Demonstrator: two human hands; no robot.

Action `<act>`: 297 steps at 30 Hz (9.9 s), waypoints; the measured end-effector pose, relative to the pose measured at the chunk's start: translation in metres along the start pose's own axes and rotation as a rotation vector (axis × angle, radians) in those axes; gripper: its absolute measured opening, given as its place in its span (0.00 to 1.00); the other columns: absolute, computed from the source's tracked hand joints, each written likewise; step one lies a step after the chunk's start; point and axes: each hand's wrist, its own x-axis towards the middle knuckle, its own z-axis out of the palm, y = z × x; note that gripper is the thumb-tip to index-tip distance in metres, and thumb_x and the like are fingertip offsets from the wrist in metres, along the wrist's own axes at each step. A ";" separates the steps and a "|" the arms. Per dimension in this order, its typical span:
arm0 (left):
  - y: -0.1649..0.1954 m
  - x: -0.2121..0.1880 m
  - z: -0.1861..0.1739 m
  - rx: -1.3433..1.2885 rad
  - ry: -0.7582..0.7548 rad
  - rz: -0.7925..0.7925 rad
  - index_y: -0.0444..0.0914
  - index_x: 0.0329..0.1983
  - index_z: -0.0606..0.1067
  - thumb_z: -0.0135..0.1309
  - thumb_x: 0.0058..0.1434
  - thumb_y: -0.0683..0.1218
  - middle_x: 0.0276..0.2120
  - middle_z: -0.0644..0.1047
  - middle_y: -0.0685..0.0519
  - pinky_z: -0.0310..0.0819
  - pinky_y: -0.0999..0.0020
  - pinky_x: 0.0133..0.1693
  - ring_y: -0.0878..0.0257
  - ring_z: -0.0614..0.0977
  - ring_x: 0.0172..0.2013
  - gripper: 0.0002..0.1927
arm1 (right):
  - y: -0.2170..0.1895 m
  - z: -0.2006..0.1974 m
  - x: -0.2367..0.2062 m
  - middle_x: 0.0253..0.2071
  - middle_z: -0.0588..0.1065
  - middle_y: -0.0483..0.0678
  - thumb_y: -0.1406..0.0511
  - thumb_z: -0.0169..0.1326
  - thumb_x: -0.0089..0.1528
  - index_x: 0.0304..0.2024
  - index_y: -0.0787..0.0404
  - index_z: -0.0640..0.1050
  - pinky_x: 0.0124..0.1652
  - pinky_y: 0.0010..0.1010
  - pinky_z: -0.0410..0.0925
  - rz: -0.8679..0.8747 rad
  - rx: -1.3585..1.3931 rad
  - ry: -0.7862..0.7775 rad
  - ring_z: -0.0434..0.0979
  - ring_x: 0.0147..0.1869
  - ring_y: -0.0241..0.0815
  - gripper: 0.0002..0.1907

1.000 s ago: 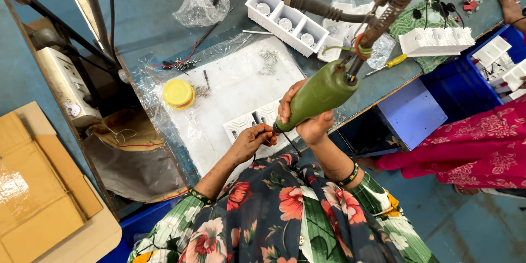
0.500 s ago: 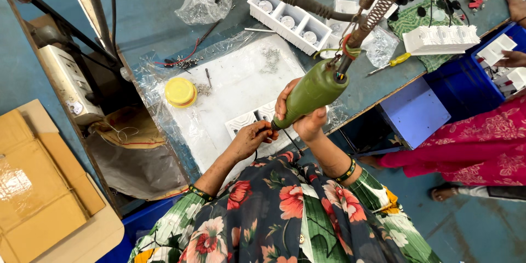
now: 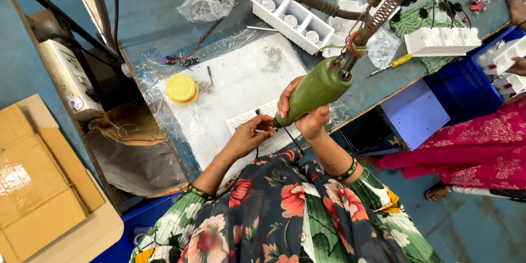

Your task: The person places LED modules into a white foam holder on the workbench, arranges black wires against the fixture, and solders the wire connections using a hanging soldering iron. They work through multiple fixtures and at the end lift and reposition a foam tray of assembled units.

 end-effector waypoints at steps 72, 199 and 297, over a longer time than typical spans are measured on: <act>-0.015 0.005 -0.032 0.802 0.381 0.240 0.43 0.66 0.66 0.72 0.43 0.54 0.58 0.69 0.49 0.63 0.50 0.58 0.49 0.71 0.59 0.47 | 0.087 -0.017 0.035 0.35 0.71 0.50 0.32 0.59 0.55 0.49 0.65 0.70 0.34 0.28 0.70 0.008 0.015 -0.047 0.73 0.35 0.38 0.45; -0.057 0.033 -0.051 0.884 0.456 0.419 0.36 0.49 0.76 0.67 0.46 0.48 0.47 0.77 0.40 0.71 0.47 0.53 0.41 0.78 0.50 0.27 | 0.111 -0.010 0.015 0.29 0.75 0.42 0.38 0.50 0.69 0.50 0.65 0.72 0.32 0.20 0.69 -0.184 -0.288 0.087 0.75 0.29 0.29 0.36; -0.024 0.010 -0.021 0.869 0.351 0.281 0.48 0.59 0.76 0.71 0.48 0.58 0.63 0.67 0.47 0.63 0.48 0.59 0.47 0.68 0.61 0.34 | 0.079 -0.023 0.019 0.37 0.72 0.48 0.77 0.55 0.62 0.48 0.64 0.67 0.38 0.26 0.71 -0.125 -0.294 0.023 0.74 0.38 0.34 0.15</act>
